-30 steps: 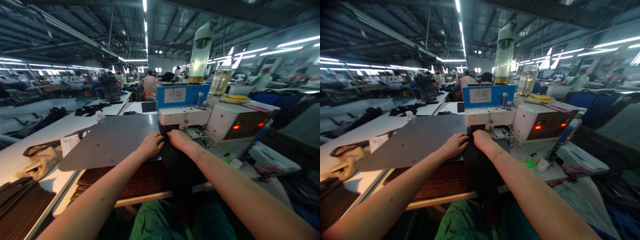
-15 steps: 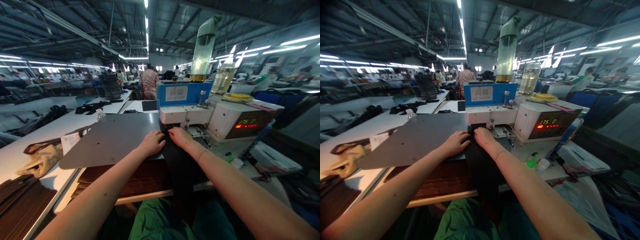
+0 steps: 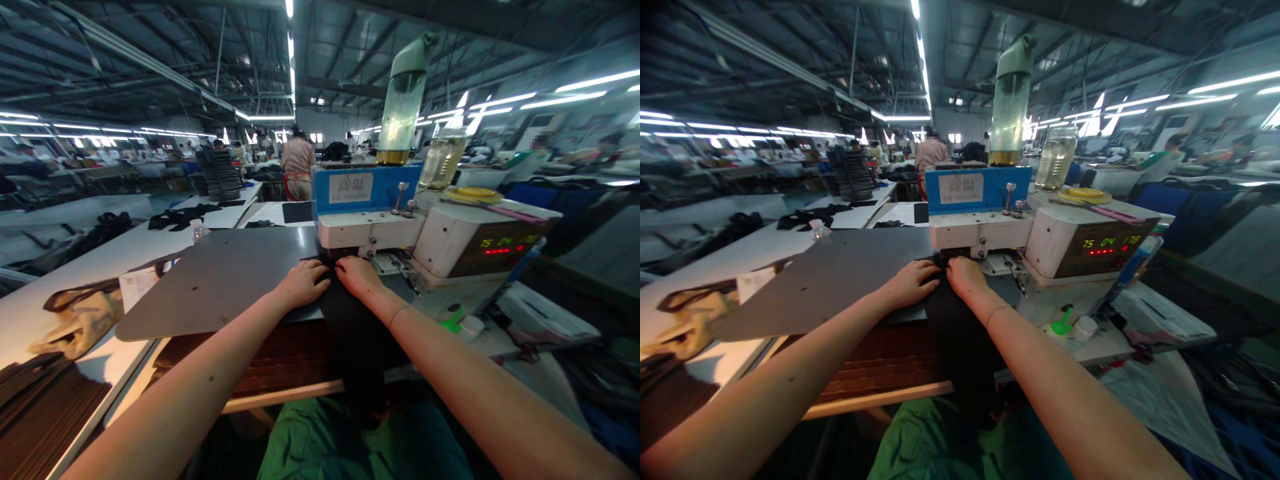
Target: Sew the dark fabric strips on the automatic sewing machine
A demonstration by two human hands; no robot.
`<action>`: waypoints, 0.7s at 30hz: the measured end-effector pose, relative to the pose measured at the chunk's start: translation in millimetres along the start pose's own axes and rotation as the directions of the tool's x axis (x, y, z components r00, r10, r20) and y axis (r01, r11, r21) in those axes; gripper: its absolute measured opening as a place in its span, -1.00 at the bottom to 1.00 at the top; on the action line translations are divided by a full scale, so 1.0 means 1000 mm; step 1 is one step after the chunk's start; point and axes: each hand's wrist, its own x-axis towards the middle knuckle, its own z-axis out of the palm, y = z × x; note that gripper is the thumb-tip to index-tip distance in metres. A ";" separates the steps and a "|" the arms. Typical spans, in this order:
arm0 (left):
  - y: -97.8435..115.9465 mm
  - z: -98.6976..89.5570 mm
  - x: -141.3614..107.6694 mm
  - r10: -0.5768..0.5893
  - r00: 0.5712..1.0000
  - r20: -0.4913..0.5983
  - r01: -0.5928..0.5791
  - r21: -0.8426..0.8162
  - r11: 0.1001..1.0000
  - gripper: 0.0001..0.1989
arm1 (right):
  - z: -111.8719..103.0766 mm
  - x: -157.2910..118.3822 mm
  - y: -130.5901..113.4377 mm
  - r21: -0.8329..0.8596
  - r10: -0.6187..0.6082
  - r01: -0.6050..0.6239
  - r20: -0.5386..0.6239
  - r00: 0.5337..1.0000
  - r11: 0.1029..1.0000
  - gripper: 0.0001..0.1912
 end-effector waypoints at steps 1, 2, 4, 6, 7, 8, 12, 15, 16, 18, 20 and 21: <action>0.000 0.000 0.000 0.002 1.000 -0.001 -0.002 -0.002 1.000 -0.62 | 0.000 0.000 0.000 -0.002 0.001 -0.001 0.001 1.000 1.000 -0.72; 0.000 0.000 0.000 0.004 1.000 -0.004 -0.004 -0.003 1.000 -0.62 | 0.000 0.000 0.000 -0.004 0.004 -0.004 0.001 1.000 1.000 -0.72; 0.000 0.001 0.000 0.009 1.000 -0.014 -0.009 -0.003 1.000 -0.63 | 0.000 -0.001 0.000 -0.007 0.005 -0.005 -0.003 1.000 1.000 -0.72; -0.001 0.002 -0.001 0.011 1.000 -0.024 -0.011 -0.005 1.000 -0.63 | -0.001 -0.002 -0.001 -0.011 -0.008 0.008 -0.003 1.000 1.000 -0.72; -0.001 0.002 -0.001 0.012 1.000 -0.027 -0.012 -0.007 1.000 -0.63 | -0.001 -0.002 -0.001 -0.014 -0.015 0.015 -0.002 1.000 1.000 -0.72; -0.001 0.002 -0.001 0.013 0.999 -0.029 -0.013 -0.009 1.000 -0.62 | -0.002 -0.003 -0.001 -0.018 -0.017 0.016 -0.003 1.000 1.000 -0.72; -0.001 0.003 -0.002 0.012 1.000 -0.029 -0.012 -0.013 1.000 -0.63 | -0.003 -0.004 -0.003 -0.032 -0.010 0.010 0.006 1.000 0.999 -0.72; 0.000 0.003 -0.003 0.011 0.999 -0.037 -0.012 -0.015 1.000 -0.64 | -0.003 -0.004 -0.003 -0.031 -0.017 0.017 0.016 1.000 0.999 -0.71; 0.000 0.003 -0.003 0.012 0.999 -0.040 -0.013 -0.017 1.000 -0.64 | -0.003 -0.004 -0.003 -0.029 -0.018 0.018 0.013 1.000 0.999 -0.71; 0.000 0.003 -0.003 0.012 0.999 -0.040 -0.013 -0.023 1.000 -0.64 | -0.002 -0.004 -0.002 -0.023 -0.019 0.019 0.004 1.000 1.000 -0.71; 0.000 0.002 -0.003 0.011 0.999 -0.036 -0.012 -0.025 1.000 -0.63 | -0.001 -0.003 -0.002 -0.017 -0.022 0.021 -0.005 1.000 1.000 -0.71; 0.000 0.002 -0.003 0.013 0.999 -0.033 -0.014 -0.023 1.000 -0.63 | 0.000 -0.003 -0.002 -0.014 -0.023 0.023 -0.009 1.000 1.000 -0.71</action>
